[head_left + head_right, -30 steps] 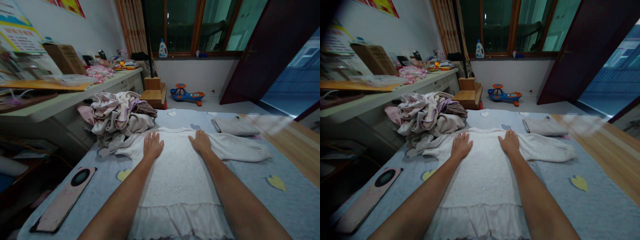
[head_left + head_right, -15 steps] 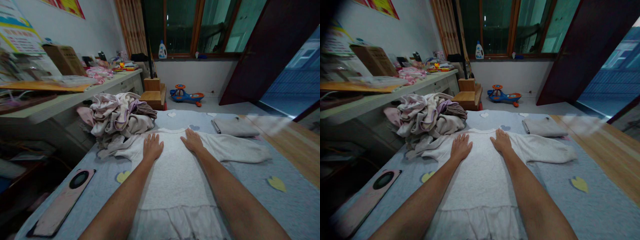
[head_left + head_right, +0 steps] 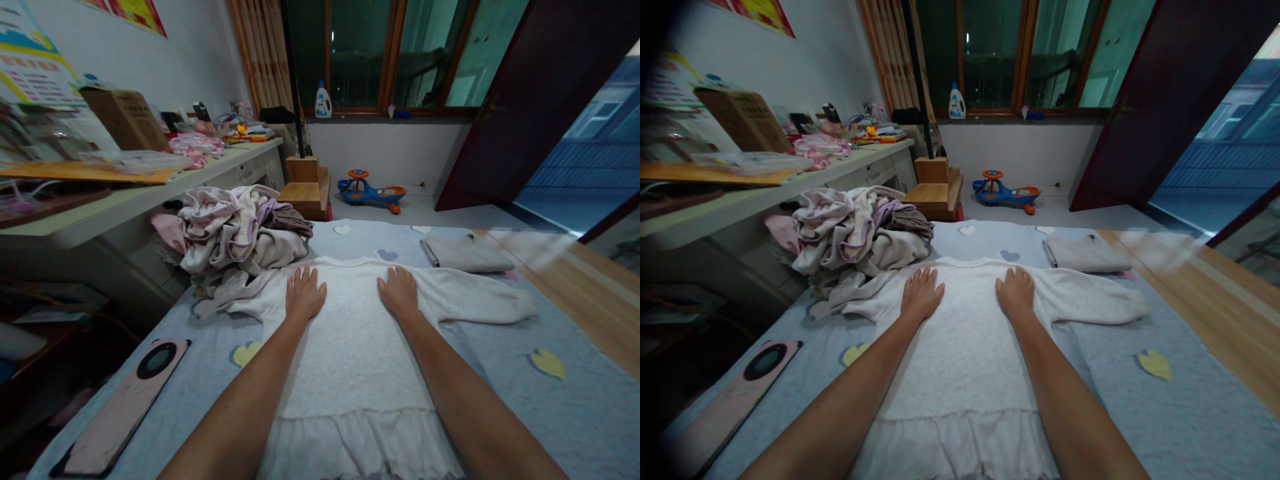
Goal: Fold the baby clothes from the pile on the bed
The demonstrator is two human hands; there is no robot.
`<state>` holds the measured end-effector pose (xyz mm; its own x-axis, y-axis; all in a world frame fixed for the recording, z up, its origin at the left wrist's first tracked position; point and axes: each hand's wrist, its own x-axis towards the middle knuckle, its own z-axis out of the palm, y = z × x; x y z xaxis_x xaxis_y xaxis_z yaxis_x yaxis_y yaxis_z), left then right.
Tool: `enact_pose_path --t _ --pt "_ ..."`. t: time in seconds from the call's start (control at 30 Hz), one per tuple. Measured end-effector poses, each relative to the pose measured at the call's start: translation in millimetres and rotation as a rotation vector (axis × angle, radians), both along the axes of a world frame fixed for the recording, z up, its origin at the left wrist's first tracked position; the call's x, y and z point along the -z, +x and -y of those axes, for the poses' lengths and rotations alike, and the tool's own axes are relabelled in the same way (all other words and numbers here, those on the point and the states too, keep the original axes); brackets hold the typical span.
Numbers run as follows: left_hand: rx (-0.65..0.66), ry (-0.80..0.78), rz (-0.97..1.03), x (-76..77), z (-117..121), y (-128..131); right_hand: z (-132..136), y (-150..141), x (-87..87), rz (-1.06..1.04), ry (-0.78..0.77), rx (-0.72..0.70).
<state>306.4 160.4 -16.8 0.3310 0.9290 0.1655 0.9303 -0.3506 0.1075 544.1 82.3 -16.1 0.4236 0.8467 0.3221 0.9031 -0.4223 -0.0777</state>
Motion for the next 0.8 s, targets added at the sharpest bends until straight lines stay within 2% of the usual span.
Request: enact_pose_path --t 0.23,0.37,0.53,0.67,0.8 --pt "0.004 0.003 0.015 1.9 -1.0 -0.3 -10.0 5.1 2.9 -0.049 -0.181 0.071" --pt "0.003 0.004 0.004 2.0 -1.1 -0.3 -14.5 7.6 1.7 -0.085 -0.204 0.085" --pt "-0.002 0.001 -0.003 1.1 -0.9 0.0 -16.1 16.3 0.4 -0.1 -0.208 0.046" --pt "0.002 0.013 -0.007 1.9 -0.6 0.0 -16.1 26.0 -8.4 -0.147 -0.261 -0.004" --pt "0.002 0.033 -0.004 2.0 -0.3 0.0 -4.5 15.6 -13.7 -0.13 -0.255 -0.056"
